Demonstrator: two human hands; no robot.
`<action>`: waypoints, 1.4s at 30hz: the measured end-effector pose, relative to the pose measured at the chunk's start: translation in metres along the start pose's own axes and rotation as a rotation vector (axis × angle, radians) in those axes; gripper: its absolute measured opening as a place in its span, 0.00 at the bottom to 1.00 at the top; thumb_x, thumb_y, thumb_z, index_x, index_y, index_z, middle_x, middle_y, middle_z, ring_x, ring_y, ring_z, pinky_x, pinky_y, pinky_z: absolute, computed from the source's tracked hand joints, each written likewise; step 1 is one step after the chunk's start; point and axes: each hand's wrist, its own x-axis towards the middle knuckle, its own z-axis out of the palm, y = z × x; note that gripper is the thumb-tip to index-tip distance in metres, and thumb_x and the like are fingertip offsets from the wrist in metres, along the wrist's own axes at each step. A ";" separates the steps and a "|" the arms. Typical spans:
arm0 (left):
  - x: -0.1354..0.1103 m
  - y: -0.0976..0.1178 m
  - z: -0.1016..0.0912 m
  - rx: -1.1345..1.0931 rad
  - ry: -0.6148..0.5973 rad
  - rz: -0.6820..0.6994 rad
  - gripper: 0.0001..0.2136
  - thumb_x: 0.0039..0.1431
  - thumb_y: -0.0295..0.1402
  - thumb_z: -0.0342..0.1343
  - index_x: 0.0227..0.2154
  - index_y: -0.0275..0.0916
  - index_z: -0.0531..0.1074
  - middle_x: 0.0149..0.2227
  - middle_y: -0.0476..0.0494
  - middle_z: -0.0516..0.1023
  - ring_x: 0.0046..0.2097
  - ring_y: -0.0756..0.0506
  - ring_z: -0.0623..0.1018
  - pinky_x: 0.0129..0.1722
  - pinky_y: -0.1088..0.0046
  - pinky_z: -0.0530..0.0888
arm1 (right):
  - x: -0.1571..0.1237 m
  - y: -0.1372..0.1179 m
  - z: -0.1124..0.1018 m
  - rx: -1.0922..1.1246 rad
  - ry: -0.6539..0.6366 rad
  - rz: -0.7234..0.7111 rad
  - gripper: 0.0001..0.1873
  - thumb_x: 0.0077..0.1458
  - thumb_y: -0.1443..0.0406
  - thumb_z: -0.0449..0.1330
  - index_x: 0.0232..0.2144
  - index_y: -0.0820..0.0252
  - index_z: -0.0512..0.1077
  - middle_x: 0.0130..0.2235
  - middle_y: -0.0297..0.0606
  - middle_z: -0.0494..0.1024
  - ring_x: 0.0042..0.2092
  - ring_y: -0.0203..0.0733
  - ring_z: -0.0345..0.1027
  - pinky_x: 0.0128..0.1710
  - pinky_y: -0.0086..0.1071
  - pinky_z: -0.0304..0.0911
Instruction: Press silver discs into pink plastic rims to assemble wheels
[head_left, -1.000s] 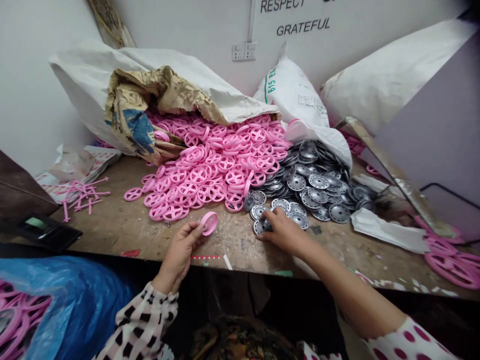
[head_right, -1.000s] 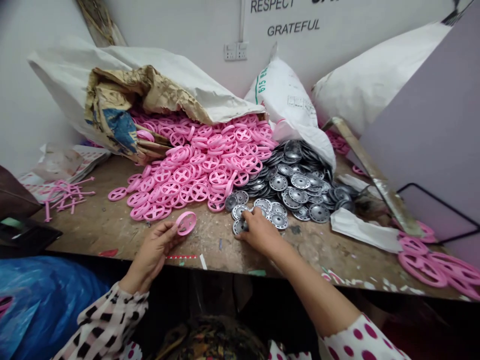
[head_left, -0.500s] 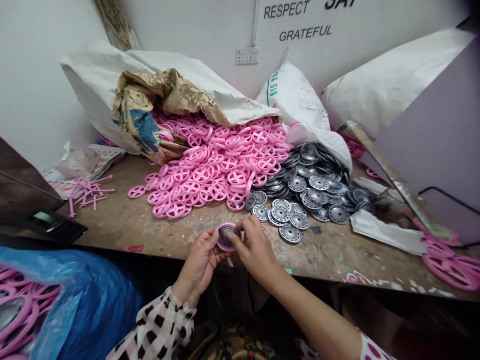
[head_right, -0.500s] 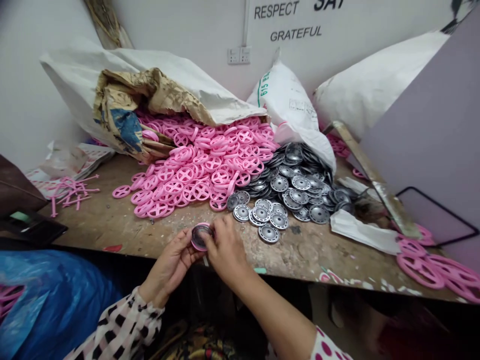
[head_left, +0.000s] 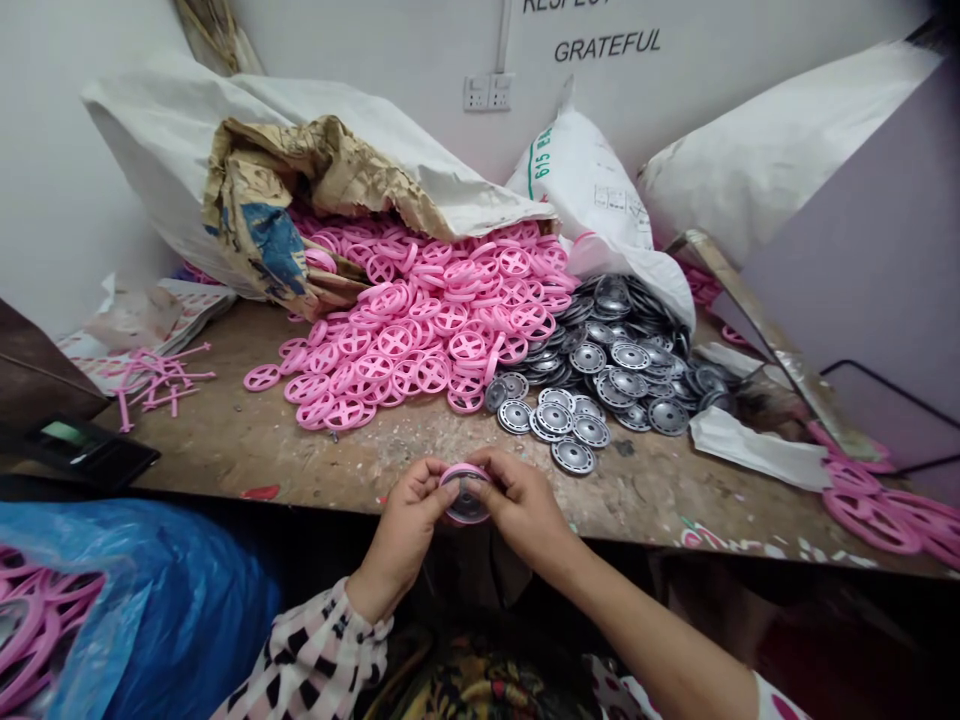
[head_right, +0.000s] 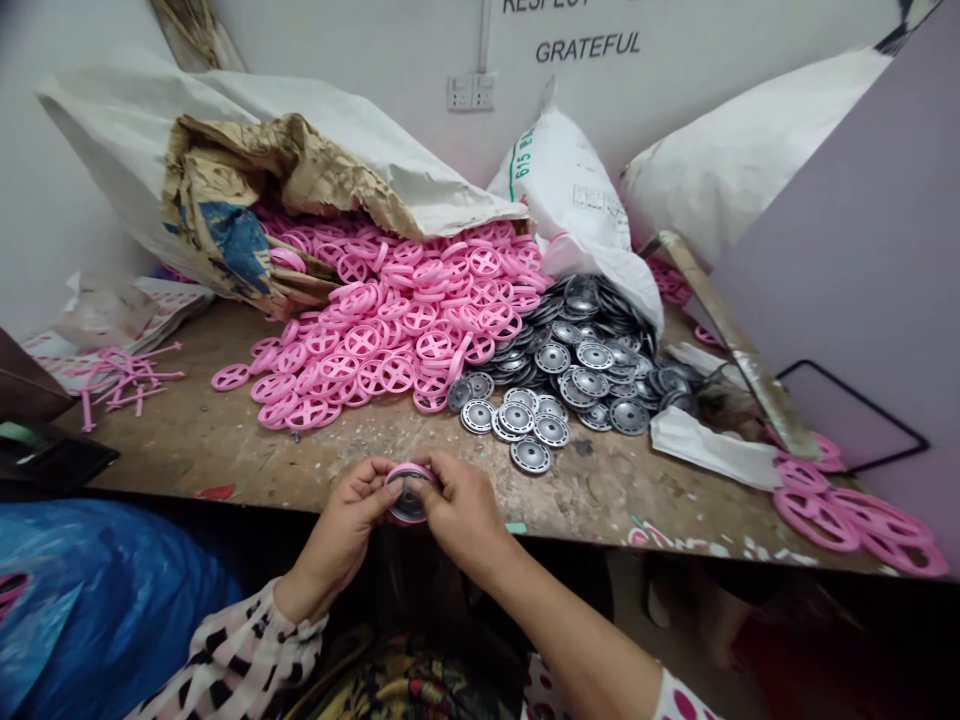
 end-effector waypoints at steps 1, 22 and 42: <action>0.000 -0.001 -0.001 0.015 0.013 0.011 0.17 0.42 0.39 0.68 0.30 0.36 0.69 0.25 0.50 0.76 0.26 0.51 0.73 0.26 0.77 0.70 | -0.001 0.004 0.003 0.063 0.013 0.021 0.07 0.53 0.63 0.58 0.34 0.58 0.73 0.31 0.33 0.75 0.34 0.39 0.67 0.34 0.31 0.60; -0.012 -0.013 -0.012 0.219 -0.046 -0.146 0.12 0.39 0.36 0.65 0.25 0.36 0.69 0.20 0.53 0.70 0.24 0.53 0.67 0.27 0.77 0.63 | -0.034 0.022 0.006 0.277 -0.176 0.193 0.15 0.53 0.53 0.59 0.32 0.60 0.70 0.28 0.34 0.72 0.31 0.37 0.65 0.33 0.30 0.61; -0.010 0.007 -0.036 0.570 0.004 0.031 0.12 0.52 0.39 0.59 0.36 0.37 0.78 0.32 0.44 0.80 0.33 0.47 0.76 0.36 0.72 0.72 | -0.058 0.022 0.003 -0.616 -0.403 0.054 0.19 0.61 0.67 0.50 0.52 0.60 0.71 0.45 0.47 0.77 0.42 0.46 0.74 0.41 0.34 0.64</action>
